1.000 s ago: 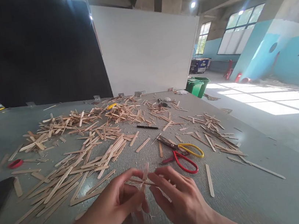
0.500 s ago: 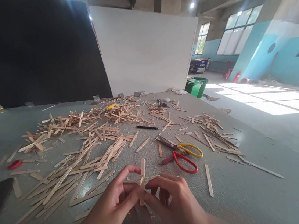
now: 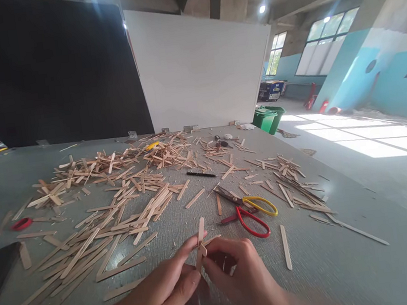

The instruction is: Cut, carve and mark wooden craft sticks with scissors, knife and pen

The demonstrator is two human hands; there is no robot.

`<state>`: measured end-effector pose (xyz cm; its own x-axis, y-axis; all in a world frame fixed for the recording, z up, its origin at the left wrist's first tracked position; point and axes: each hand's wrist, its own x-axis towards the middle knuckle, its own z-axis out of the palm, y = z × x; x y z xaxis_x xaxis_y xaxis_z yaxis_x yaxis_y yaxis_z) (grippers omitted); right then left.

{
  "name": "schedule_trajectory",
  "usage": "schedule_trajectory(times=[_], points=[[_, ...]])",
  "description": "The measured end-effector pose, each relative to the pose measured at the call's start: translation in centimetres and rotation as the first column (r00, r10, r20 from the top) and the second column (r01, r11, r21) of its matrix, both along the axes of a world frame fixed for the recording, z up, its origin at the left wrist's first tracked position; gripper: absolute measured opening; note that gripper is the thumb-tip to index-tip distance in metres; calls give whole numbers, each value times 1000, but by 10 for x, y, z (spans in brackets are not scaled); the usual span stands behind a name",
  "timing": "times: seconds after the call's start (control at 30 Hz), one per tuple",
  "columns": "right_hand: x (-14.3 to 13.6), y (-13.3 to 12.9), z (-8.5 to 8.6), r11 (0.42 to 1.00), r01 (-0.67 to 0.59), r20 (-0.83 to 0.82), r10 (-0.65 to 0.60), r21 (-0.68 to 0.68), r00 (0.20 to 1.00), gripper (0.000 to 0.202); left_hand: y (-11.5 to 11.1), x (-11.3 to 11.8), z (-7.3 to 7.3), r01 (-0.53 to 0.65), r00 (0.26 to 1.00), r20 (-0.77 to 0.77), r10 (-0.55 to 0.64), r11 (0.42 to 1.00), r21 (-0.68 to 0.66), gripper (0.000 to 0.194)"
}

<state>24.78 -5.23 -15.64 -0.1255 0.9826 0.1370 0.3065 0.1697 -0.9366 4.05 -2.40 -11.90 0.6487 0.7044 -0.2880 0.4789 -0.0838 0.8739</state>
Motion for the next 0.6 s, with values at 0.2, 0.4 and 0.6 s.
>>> schedule_trajectory(times=[0.2,0.4,0.6], points=[[2,-4,-4,990,-49,145,30,133,989,24,10,5,-3,-90,965,248,87,996,-2,41],[5,-7,-15,991,-37,214,9,127,977,42,38,-18,57,-164,923,360,134,985,54,28],[10,2,-17,993,-90,419,49,79,907,36,112,-99,130,-510,845,268,464,544,666,17]])
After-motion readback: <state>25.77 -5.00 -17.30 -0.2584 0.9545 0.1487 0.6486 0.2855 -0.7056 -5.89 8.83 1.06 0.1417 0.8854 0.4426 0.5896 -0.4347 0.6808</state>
